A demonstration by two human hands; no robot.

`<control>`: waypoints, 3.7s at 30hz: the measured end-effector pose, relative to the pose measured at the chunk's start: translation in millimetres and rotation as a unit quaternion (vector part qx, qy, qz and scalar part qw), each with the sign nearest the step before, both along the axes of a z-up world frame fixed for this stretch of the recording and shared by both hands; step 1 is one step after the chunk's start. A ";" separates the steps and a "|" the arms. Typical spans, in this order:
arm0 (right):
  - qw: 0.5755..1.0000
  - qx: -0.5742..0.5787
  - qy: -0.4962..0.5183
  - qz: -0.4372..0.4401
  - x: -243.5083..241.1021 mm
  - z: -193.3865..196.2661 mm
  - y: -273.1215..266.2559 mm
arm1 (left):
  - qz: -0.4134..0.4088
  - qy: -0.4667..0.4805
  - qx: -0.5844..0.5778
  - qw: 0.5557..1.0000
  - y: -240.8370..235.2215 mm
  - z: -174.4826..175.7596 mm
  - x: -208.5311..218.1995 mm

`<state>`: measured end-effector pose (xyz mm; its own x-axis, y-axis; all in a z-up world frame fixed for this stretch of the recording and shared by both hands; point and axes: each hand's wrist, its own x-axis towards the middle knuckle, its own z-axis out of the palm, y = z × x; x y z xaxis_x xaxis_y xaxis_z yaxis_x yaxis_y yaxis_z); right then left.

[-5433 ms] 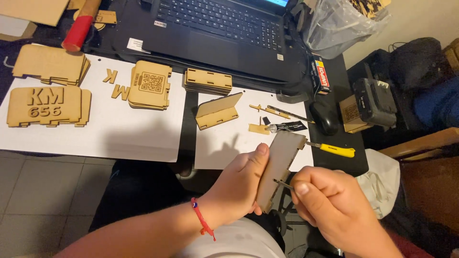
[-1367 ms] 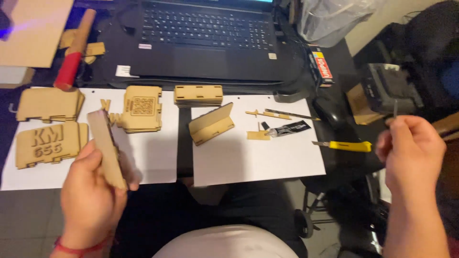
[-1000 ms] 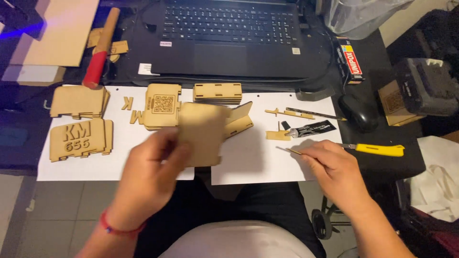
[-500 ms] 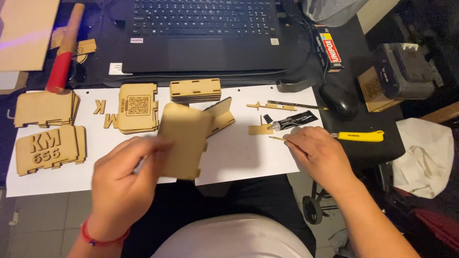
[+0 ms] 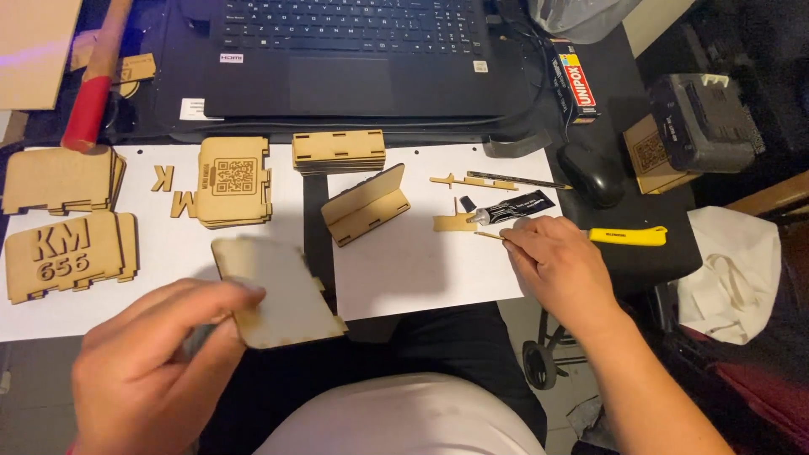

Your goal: The person assembles a wooden puzzle piece by inserting a small wooden dowel into a slot on a laser-cut wooden panel. They rotate the panel to align the dowel and push it into place using their fingers.

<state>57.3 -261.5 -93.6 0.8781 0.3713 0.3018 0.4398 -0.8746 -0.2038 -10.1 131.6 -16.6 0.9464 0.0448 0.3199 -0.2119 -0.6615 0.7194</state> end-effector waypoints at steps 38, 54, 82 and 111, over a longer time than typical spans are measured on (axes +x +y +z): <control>0.950 0.216 0.222 -0.023 57.3 120.0 80.4 | -0.178 0.042 0.181 0.966 -33.3 -31.3 125.8; 0.898 0.366 0.242 -0.005 56.7 101.6 58.8 | -0.114 0.030 0.080 0.990 -21.4 -23.6 122.4; 0.985 0.155 0.052 0.050 7.7 49.8 88.2 | -0.294 -0.175 0.017 0.940 -12.3 -33.6 85.1; 0.993 0.086 0.066 0.039 14.0 35.3 93.1 | -0.273 -0.171 0.064 0.945 -17.9 -62.4 92.3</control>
<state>71.3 -168.4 -58.3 0.8850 0.3920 0.2512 0.4640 -0.7870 -0.4065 82.2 113.7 -79.1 0.6573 -0.4796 0.5813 -0.7523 -0.4631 0.4686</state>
